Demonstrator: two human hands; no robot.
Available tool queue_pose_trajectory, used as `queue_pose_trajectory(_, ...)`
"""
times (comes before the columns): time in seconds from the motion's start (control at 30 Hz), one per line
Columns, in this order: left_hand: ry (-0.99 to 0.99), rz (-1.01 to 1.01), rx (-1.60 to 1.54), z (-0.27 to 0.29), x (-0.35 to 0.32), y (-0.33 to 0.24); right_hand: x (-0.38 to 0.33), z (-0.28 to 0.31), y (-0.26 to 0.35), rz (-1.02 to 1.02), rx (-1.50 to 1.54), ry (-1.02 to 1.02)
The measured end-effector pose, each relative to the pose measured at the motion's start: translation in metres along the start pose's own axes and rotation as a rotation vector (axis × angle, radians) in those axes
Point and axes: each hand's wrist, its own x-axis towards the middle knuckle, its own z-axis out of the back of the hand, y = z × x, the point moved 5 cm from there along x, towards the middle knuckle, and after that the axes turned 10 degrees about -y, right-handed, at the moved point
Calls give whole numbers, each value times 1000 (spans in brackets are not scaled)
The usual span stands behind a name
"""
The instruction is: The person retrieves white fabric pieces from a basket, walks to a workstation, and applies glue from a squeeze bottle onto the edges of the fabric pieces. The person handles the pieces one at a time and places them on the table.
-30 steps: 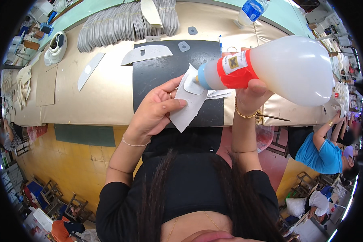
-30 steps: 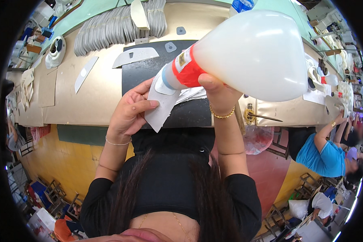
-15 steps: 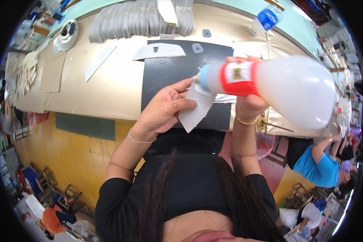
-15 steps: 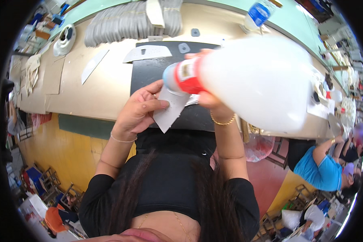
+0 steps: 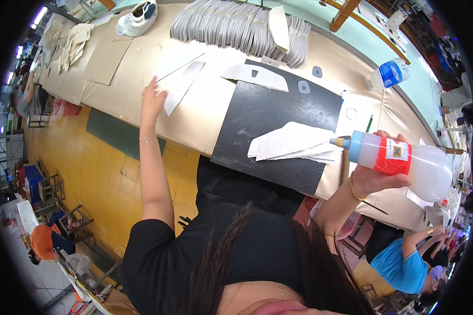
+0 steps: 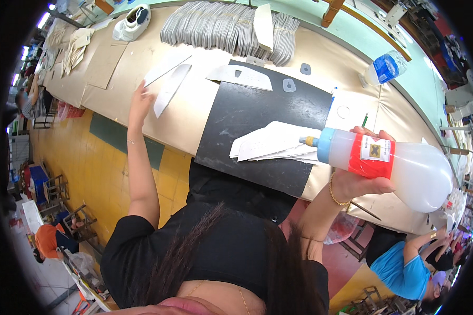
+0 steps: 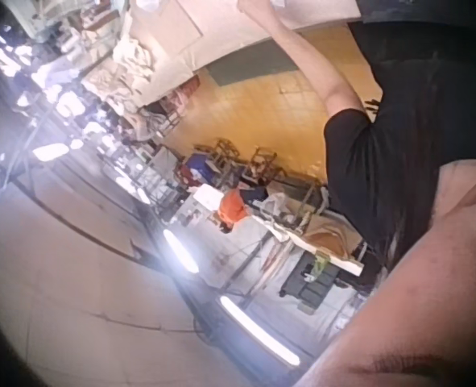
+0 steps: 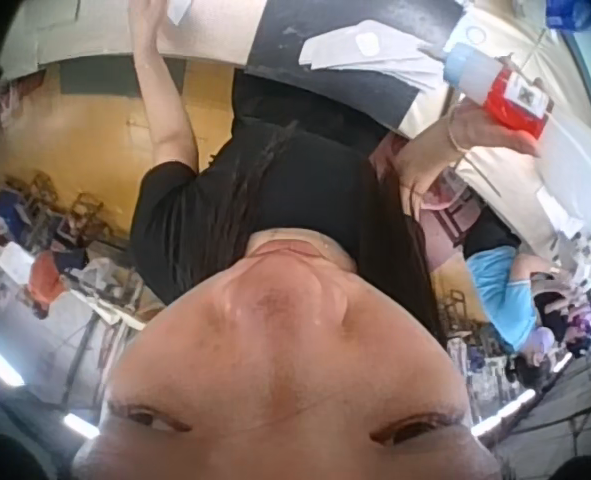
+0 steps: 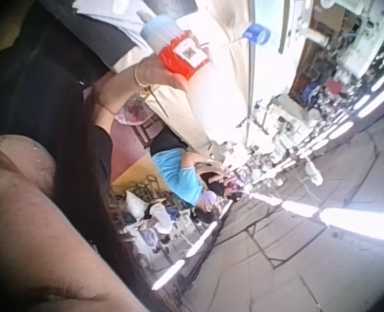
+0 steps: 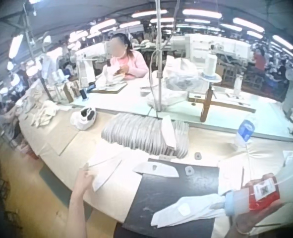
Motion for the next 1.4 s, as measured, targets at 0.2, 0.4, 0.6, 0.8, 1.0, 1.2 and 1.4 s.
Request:
queue_pose_trajectory(0.2, 36, -172, -121, -51, -51, -90, -8, -10, -5, -46, -46, 17)
queue_pose_trajectory(0.4, 574, -603, -198, -128, -181, -209, -8, -9, 8, 16, -137, 63)
queue_pose_trajectory(0.6, 411, -712, -54, -134, -208, -209, -6, 8, 16, 7, -202, 21)
queue_pose_trajectory(0.8, 546, -589, -135, -131, -210, -217, -15, 4, 5, -17, -229, -10)
queue_pose_trajectory(1.0, 1235, 372, -693, -146, -208, -207, -29, 13, -11, 107, -314, 119)
queue_pose_trajectory(1.2, 1258, 585, -910, -121, -209, -230, -35, 0, -13, 50, -175, 100)
queue_pose_trajectory(1.4, 1295, 561, -948, -108, -209, -245, -33, -7, -13, 138, -204, 151)
